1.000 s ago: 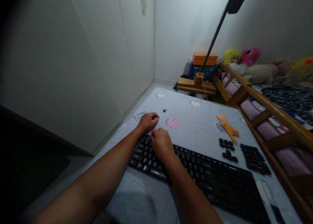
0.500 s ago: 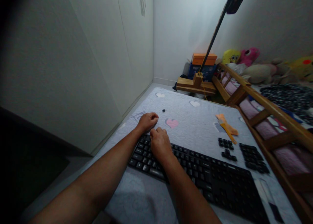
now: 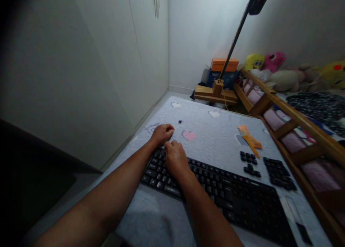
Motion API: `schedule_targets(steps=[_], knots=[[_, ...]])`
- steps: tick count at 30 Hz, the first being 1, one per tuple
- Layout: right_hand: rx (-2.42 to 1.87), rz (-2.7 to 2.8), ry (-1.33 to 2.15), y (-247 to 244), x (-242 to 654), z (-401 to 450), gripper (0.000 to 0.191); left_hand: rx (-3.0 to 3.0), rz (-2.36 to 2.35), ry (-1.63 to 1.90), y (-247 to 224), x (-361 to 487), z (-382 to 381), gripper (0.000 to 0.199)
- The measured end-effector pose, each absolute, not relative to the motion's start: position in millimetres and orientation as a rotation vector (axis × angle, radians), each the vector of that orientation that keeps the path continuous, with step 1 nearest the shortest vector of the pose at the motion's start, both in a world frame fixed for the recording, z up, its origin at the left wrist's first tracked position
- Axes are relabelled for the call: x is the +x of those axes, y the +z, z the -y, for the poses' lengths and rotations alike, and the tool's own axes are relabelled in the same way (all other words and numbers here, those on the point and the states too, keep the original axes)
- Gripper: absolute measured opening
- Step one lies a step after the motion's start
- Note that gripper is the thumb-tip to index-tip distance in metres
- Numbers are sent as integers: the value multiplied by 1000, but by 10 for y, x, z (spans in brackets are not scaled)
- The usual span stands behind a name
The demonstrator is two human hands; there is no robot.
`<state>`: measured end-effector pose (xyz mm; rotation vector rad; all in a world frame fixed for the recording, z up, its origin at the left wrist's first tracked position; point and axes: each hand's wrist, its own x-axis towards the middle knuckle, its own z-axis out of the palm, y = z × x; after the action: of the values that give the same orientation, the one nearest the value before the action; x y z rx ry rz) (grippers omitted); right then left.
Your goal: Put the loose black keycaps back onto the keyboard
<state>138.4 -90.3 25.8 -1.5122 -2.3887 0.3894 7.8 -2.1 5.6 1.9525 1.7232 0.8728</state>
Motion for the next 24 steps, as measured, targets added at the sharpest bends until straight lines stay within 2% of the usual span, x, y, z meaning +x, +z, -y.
schedule_targets(steps=[24], knots=[[-1461,2403,356,258,1372,909,22,1950,-1728,885,47,78,18,19]])
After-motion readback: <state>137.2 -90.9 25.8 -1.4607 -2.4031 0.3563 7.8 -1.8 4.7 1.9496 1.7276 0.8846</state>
